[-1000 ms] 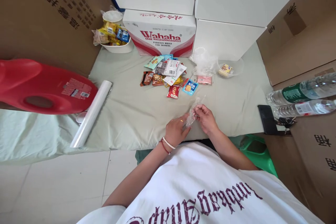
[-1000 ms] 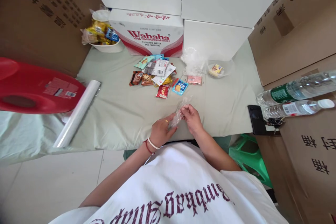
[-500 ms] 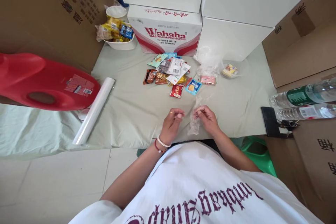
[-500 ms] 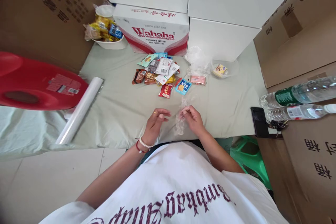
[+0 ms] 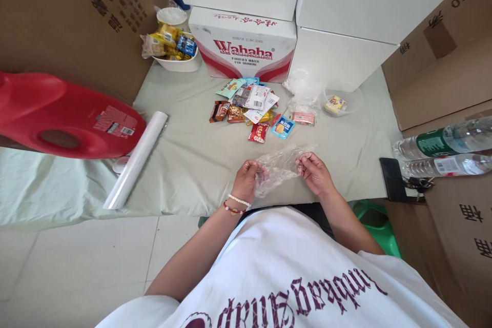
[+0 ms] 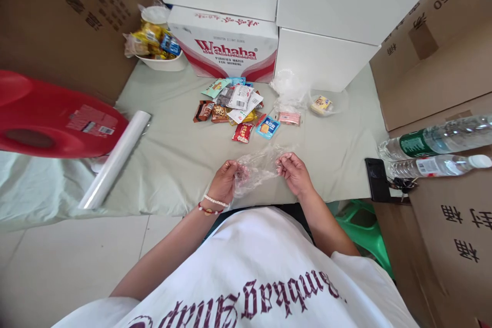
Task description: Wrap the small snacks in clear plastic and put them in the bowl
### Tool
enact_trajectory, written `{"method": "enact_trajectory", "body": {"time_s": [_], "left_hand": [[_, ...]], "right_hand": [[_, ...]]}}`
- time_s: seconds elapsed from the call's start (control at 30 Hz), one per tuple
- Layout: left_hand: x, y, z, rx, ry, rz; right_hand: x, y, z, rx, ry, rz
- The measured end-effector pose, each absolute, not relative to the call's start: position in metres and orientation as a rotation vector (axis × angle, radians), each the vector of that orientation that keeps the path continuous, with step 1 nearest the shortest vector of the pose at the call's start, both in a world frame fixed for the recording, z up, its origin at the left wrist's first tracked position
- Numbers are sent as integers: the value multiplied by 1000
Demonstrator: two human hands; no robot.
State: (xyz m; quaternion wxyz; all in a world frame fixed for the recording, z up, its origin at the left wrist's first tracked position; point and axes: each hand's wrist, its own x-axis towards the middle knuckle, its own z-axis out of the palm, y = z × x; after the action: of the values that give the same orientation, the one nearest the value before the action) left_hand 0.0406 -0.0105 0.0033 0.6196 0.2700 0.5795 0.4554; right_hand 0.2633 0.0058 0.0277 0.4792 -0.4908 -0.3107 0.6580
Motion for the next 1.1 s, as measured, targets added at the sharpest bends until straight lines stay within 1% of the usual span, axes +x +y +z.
{"method": "enact_trajectory", "body": {"time_s": [0.1,0.2,0.37,0.47,0.53,0.6,0.67,0.73,0.87,0.97,1.03,1.1], "left_hand": [[28,-6,-1,635,1483,1096],[9,-2,-5,729,1653,1119],[-19,-3,-12,1180,2118,1017],[-20,-15,-18,1596,2264,1173],[-17,-24,-23,2069,2100,1175],[-13,-29,-26,2433,1727,987],[-10,-28,-27,2586,1438,754],[-10,-23,-28,2586,1387,616],[-19,-12,-28,2413,1569,520],[-28,-9,-28,2348,1557,419],[-34,-9,-27,2357,1493,341],[-38,-8,-25,2373,1435,271]], "right_hand": [[270,8,24,-1251,-731,1673],[277,9,16,-1406,-849,1673],[281,9,-1,-1609,-1049,1565],[276,9,-7,-1630,-1120,1524],[272,10,-9,-1646,-1152,1507],[270,12,-10,-1669,-1188,1501],[271,13,-11,-1696,-1240,1492],[277,14,-12,-1716,-1301,1458],[297,12,-17,-1763,-1324,1353],[312,12,-14,-1828,-1310,1277],[315,12,-7,-1882,-1417,1047],[309,10,3,-1870,-1570,707]]}}
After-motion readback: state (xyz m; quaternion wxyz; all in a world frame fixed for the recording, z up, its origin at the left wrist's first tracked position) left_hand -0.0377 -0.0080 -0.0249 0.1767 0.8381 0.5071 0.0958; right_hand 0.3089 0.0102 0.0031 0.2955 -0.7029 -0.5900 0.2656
